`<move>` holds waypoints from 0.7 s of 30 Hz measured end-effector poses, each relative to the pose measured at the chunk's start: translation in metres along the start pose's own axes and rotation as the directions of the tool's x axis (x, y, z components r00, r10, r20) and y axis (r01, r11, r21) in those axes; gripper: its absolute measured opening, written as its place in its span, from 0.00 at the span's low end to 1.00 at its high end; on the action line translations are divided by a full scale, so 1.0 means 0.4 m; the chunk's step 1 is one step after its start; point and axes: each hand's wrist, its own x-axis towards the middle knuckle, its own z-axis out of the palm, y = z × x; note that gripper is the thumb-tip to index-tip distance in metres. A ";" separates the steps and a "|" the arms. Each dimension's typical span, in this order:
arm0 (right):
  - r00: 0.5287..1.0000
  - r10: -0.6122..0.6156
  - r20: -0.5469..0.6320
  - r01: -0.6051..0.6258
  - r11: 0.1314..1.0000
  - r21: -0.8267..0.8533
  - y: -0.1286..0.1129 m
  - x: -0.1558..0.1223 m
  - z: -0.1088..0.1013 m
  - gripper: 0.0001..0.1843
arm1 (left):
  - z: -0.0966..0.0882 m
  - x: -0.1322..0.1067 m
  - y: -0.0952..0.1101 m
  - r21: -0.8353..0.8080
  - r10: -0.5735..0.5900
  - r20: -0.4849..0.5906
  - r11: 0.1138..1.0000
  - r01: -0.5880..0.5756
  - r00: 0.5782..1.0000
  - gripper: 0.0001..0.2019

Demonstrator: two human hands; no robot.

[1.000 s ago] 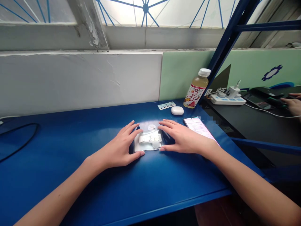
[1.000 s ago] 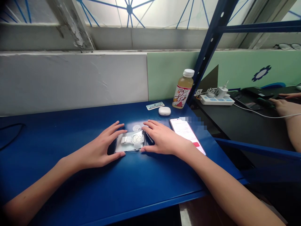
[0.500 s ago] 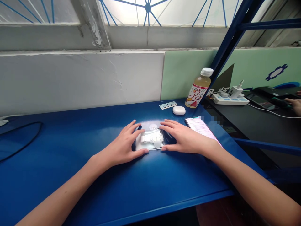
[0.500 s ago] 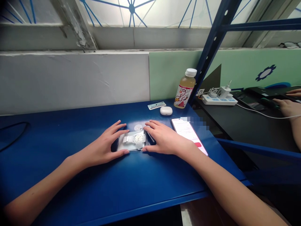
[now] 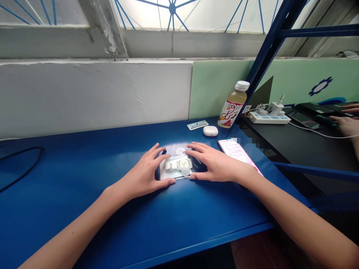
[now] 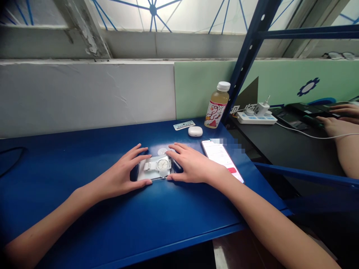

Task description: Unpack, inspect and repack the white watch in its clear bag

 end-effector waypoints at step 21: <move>0.977 -0.207 -0.057 0.202 0.976 -0.087 -0.005 0.003 -0.022 0.24 | -0.014 0.004 0.003 0.098 0.012 0.065 0.995 -0.019 0.998 0.31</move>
